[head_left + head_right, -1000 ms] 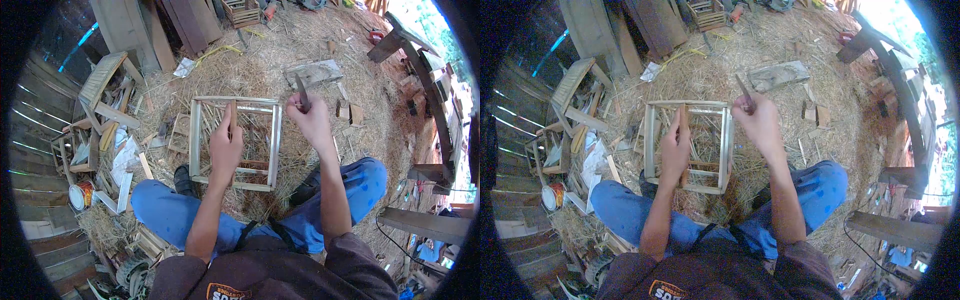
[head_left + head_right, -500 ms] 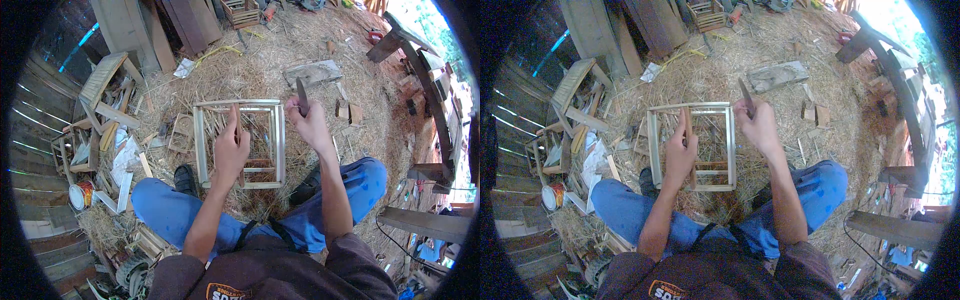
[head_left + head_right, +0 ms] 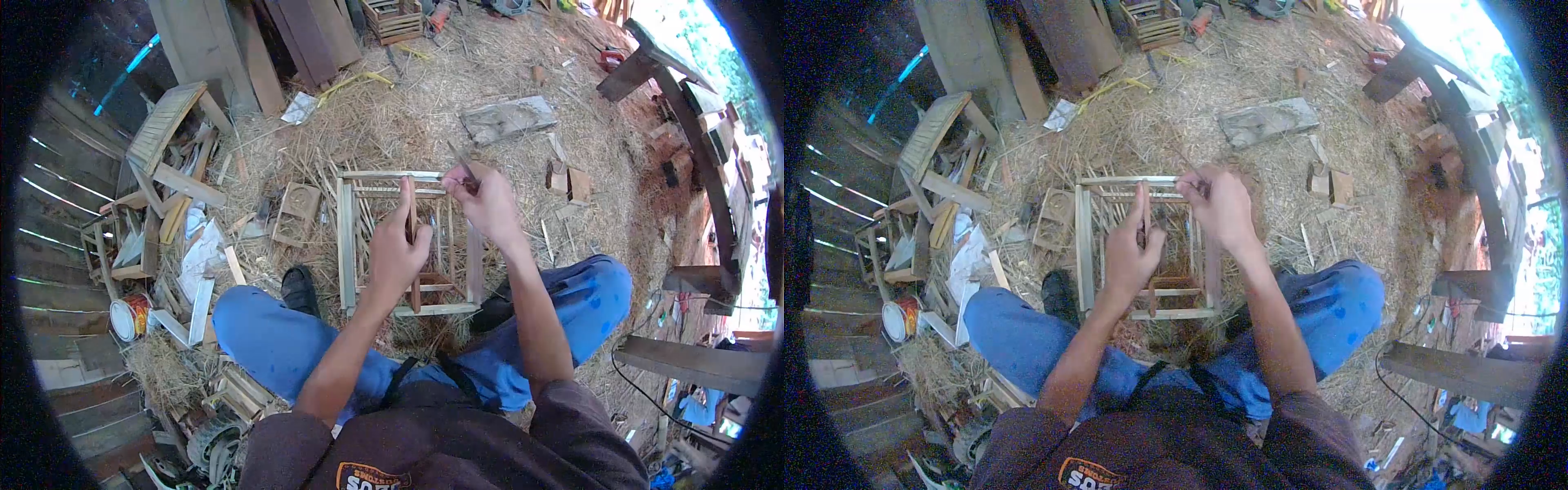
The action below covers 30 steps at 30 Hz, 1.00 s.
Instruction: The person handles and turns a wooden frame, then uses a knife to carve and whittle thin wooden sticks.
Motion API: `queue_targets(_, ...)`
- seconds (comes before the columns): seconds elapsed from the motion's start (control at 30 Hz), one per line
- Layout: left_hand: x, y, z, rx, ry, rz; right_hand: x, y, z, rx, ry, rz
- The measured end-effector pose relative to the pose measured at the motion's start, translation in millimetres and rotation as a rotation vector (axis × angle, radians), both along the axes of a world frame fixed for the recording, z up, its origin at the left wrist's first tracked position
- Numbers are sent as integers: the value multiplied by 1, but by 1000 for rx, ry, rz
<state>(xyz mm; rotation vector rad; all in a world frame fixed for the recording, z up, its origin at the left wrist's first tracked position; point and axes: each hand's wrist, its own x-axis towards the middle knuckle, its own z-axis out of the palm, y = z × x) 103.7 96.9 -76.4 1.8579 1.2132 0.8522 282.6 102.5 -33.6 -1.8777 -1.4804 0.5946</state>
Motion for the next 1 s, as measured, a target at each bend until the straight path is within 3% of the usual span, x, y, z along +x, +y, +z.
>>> queue_targets(0.17,-1,2,-12,89,-54,3,-6,3,-9,-3,-10,-55)
queue_targets(0.47,-1,-1,-10,32,-21,11,-9,3,-13,9,-35,-47)
queue_targets(0.57,-3,-5,-3,55,126,4,-9,-2,-7,159,-208,4)
queue_targets(0.7,-9,-1,-16,16,30,140,17,-6,-9,369,-363,-52)
queue_targets(0.9,-5,9,-10,-66,29,173,31,-3,-39,77,255,-74)
queue_targets(1.0,-5,9,-3,-67,55,145,30,-2,-37,165,216,-22)
